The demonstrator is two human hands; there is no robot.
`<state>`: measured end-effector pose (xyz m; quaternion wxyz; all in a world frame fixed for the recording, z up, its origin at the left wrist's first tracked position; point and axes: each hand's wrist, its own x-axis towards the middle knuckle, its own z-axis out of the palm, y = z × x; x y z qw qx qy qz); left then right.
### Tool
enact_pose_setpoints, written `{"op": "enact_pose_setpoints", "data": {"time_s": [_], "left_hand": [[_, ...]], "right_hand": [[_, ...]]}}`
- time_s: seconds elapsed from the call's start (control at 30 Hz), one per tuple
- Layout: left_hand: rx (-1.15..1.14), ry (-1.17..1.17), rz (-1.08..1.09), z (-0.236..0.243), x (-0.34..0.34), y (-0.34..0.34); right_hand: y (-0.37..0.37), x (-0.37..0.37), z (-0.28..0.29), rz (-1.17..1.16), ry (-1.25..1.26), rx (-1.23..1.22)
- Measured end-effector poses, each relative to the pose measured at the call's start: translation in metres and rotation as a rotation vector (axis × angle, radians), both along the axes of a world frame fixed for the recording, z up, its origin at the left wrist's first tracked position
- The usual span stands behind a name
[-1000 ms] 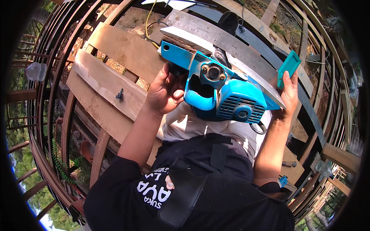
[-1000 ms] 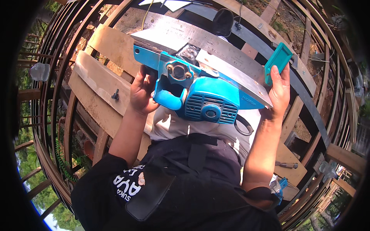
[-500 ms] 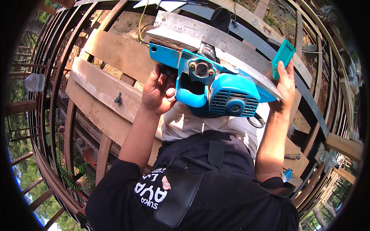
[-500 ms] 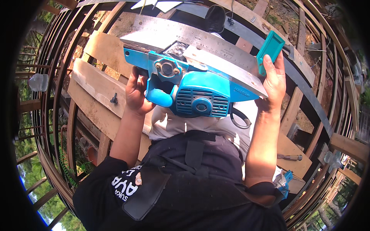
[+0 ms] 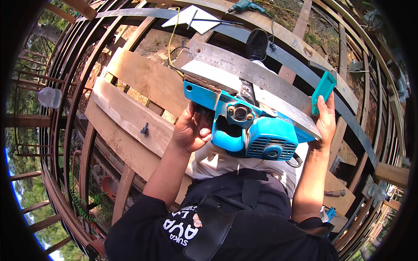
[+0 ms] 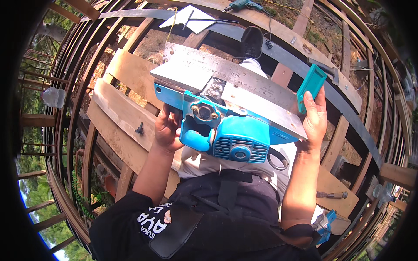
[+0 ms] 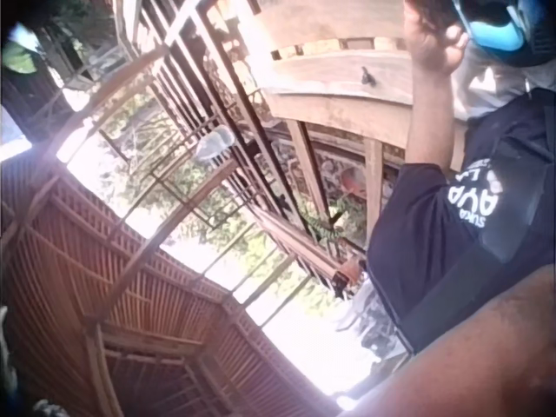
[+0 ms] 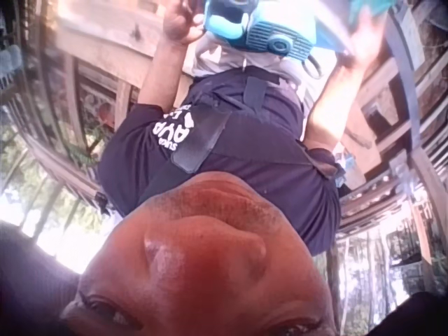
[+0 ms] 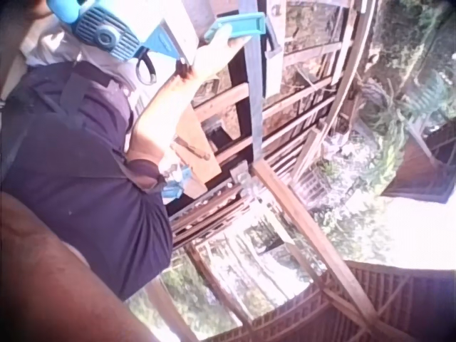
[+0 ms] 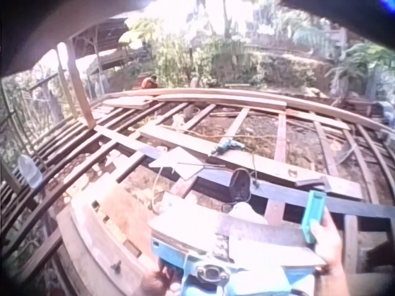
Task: The person adjusts a handheld electric wood planer by hand and using a square ruler while sitting on a wooden frame.
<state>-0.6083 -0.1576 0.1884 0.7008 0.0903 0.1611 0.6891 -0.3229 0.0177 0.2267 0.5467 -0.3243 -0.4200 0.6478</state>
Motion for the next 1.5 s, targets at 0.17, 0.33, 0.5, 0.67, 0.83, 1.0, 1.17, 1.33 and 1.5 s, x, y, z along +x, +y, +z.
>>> {"op": "enact_pose_setpoints", "data": {"time_s": [0.17, 0.33, 0.5, 0.67, 0.83, 1.0, 1.17, 1.33, 1.5], "left_hand": [[0.041, 0.004, -0.019, 0.003, 0.004, 0.001], [0.056, 0.010, -0.030, -0.002, 0.002, 0.001], [0.084, 0.031, -0.025, -0.005, 0.002, -0.002], [0.081, -0.077, -0.028, -0.009, 0.003, -0.005], [-0.105, 0.146, 0.202, -0.005, 0.008, 0.002], [-0.114, 0.017, 0.212, -0.008, 0.006, 0.006], [0.048, -0.045, 0.078, -0.018, -0.006, 0.005], [0.148, -0.035, -0.034, -0.014, -0.002, 0.008], [0.072, 0.001, 0.068, -0.010, -0.002, 0.005]], "right_hand": [[0.001, 0.004, -0.001, -0.012, -0.034, 0.006], [0.001, 0.009, -0.008, -0.034, -0.048, 0.013], [0.001, 0.010, -0.008, -0.006, -0.067, 0.014], [-0.001, 0.006, -0.003, -0.023, -0.101, 0.029], [-0.001, -0.001, 0.003, -0.025, -0.056, 0.025], [0.003, 0.003, 0.004, 0.047, -0.057, 0.095], [-0.002, -0.007, 0.014, 0.027, -0.042, 0.128], [-0.004, -0.001, 0.011, 0.042, 0.018, 0.067], [-0.004, -0.006, 0.018, 0.026, 0.044, 0.089]]}}
